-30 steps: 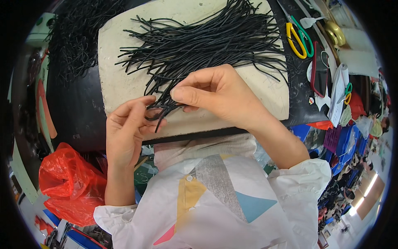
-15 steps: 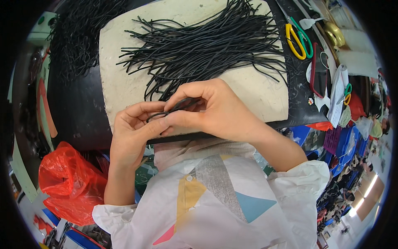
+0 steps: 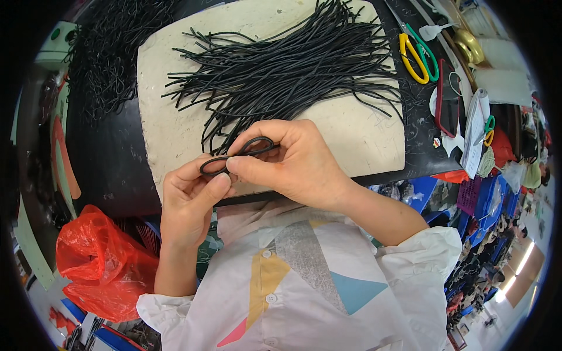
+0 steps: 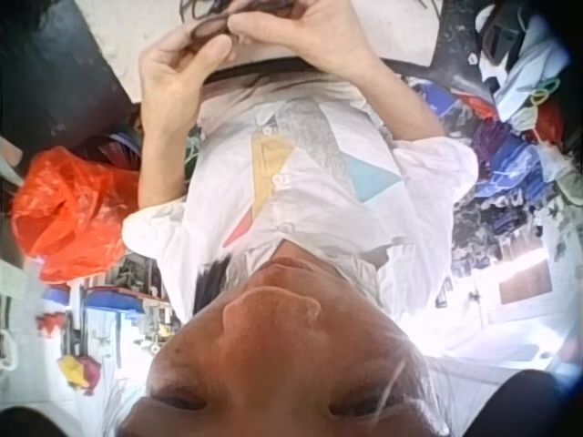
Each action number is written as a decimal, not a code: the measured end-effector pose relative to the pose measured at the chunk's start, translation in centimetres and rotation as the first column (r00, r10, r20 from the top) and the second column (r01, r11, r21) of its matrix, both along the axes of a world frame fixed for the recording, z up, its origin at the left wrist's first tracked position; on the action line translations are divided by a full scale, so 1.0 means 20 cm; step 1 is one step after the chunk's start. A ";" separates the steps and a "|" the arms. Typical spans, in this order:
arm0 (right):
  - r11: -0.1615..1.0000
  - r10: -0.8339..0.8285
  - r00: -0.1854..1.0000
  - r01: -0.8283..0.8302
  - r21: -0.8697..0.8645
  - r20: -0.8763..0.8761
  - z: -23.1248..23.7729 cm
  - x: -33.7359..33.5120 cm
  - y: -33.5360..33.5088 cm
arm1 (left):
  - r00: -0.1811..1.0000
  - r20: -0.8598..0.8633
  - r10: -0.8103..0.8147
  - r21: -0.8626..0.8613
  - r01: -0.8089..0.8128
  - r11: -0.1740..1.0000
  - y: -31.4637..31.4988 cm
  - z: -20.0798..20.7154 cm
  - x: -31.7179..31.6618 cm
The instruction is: Sorting and bundling black shoelaces on a workstation in a shoe manufacturing facility.
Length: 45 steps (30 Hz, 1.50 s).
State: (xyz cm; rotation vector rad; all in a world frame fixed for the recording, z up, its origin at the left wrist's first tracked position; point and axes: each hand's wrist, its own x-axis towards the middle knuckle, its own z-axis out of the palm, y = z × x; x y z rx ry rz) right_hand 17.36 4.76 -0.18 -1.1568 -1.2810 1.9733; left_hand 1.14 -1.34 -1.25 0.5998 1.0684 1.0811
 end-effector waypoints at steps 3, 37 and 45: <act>0.999 0.020 1.000 -0.020 -0.027 0.005 0.01 0.00 0.01 | 1.000 -0.007 0.004 -0.002 -0.004 1.000 0.00 0.01 0.00; 0.858 0.229 0.945 -0.310 0.409 0.234 0.00 0.11 0.00 | 0.931 0.001 -0.364 -0.150 0.360 0.921 0.03 0.07 -0.03; 0.311 -0.195 0.820 -0.469 0.826 0.539 -0.03 0.19 0.22 | 0.540 -0.778 0.321 0.448 0.118 0.886 0.27 0.12 -0.29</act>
